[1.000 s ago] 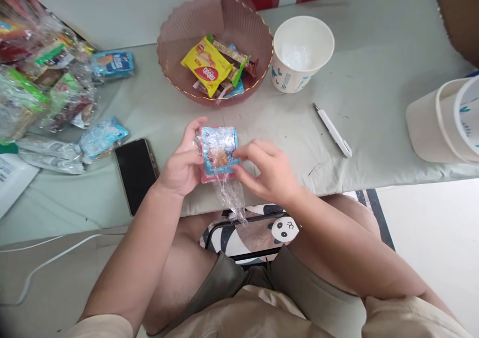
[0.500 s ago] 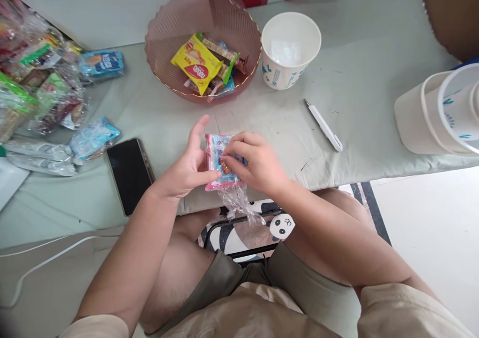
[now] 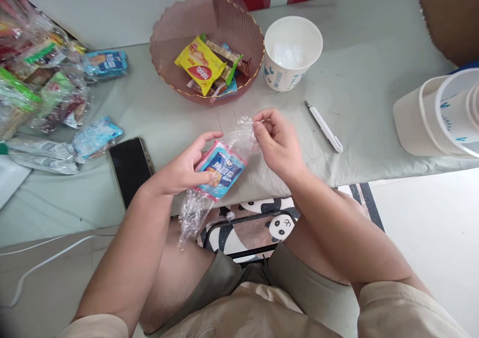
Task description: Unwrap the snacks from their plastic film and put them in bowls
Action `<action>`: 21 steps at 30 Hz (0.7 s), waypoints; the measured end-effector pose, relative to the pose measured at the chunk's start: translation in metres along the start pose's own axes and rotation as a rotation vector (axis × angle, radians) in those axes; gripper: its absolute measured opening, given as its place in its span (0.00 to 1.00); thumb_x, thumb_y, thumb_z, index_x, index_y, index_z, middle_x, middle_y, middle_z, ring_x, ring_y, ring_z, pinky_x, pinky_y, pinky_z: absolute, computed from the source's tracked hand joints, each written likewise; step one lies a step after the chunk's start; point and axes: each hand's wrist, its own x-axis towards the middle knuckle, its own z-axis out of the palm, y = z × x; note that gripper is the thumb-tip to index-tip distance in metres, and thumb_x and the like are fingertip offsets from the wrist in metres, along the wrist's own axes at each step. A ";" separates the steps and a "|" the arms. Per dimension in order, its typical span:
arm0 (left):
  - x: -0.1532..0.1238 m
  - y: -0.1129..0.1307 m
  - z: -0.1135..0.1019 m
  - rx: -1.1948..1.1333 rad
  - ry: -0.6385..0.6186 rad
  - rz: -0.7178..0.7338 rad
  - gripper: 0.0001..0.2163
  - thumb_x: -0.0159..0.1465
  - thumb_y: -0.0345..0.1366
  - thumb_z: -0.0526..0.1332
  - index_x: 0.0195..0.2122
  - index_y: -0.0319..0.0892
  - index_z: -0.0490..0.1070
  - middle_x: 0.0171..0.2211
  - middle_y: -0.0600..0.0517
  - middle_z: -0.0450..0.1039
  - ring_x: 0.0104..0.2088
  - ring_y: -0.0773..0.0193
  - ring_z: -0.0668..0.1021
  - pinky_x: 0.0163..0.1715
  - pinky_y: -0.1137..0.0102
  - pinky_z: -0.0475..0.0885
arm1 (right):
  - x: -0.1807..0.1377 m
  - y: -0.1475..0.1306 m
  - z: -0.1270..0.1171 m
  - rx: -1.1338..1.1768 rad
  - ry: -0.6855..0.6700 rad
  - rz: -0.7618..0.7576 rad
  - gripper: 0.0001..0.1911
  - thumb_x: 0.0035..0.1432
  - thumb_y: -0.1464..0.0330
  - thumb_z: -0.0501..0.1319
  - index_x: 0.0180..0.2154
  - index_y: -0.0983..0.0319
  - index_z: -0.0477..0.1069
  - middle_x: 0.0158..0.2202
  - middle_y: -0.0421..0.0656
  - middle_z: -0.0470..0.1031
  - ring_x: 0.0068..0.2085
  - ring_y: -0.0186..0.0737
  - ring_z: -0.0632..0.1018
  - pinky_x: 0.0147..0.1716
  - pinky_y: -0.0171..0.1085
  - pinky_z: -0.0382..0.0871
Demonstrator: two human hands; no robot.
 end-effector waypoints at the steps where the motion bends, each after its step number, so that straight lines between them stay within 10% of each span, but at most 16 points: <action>1: -0.002 0.002 -0.002 -0.006 -0.032 -0.031 0.39 0.50 0.26 0.72 0.63 0.49 0.66 0.35 0.52 0.78 0.28 0.61 0.81 0.26 0.69 0.77 | 0.004 0.002 -0.003 -0.013 -0.022 -0.001 0.09 0.70 0.58 0.59 0.42 0.57 0.67 0.25 0.37 0.63 0.25 0.34 0.68 0.26 0.36 0.64; 5: -0.002 0.003 -0.001 -0.065 -0.038 -0.015 0.37 0.48 0.29 0.75 0.61 0.47 0.68 0.39 0.48 0.79 0.31 0.57 0.82 0.29 0.66 0.79 | 0.014 0.007 -0.010 -0.169 0.026 -0.058 0.12 0.70 0.55 0.59 0.46 0.57 0.68 0.30 0.40 0.70 0.30 0.37 0.74 0.30 0.38 0.69; 8: 0.004 -0.006 0.007 -0.012 0.226 0.159 0.37 0.51 0.31 0.74 0.62 0.50 0.66 0.37 0.52 0.78 0.30 0.60 0.81 0.30 0.68 0.79 | 0.008 0.001 -0.007 -0.277 0.197 -0.119 0.13 0.71 0.54 0.57 0.43 0.57 0.69 0.36 0.45 0.75 0.36 0.41 0.77 0.34 0.42 0.72; 11: 0.009 -0.018 0.019 0.063 0.461 0.340 0.37 0.51 0.30 0.76 0.62 0.51 0.67 0.40 0.51 0.78 0.35 0.58 0.83 0.37 0.66 0.81 | -0.007 -0.008 0.006 -0.224 0.036 -0.115 0.15 0.68 0.53 0.61 0.39 0.58 0.69 0.34 0.46 0.74 0.35 0.41 0.76 0.33 0.41 0.72; 14: 0.011 -0.024 0.028 0.043 0.486 0.394 0.37 0.51 0.31 0.77 0.62 0.51 0.68 0.45 0.49 0.79 0.41 0.53 0.84 0.42 0.61 0.82 | -0.018 -0.014 0.019 -0.166 -0.171 -0.077 0.13 0.61 0.59 0.67 0.33 0.59 0.67 0.33 0.43 0.74 0.33 0.37 0.73 0.32 0.38 0.69; 21: 0.011 -0.012 0.016 -0.202 0.462 0.325 0.40 0.49 0.30 0.74 0.62 0.54 0.61 0.39 0.55 0.78 0.33 0.61 0.83 0.33 0.68 0.79 | -0.007 -0.009 0.009 0.253 -0.097 0.121 0.12 0.62 0.62 0.64 0.33 0.58 0.63 0.27 0.37 0.71 0.28 0.33 0.75 0.29 0.34 0.69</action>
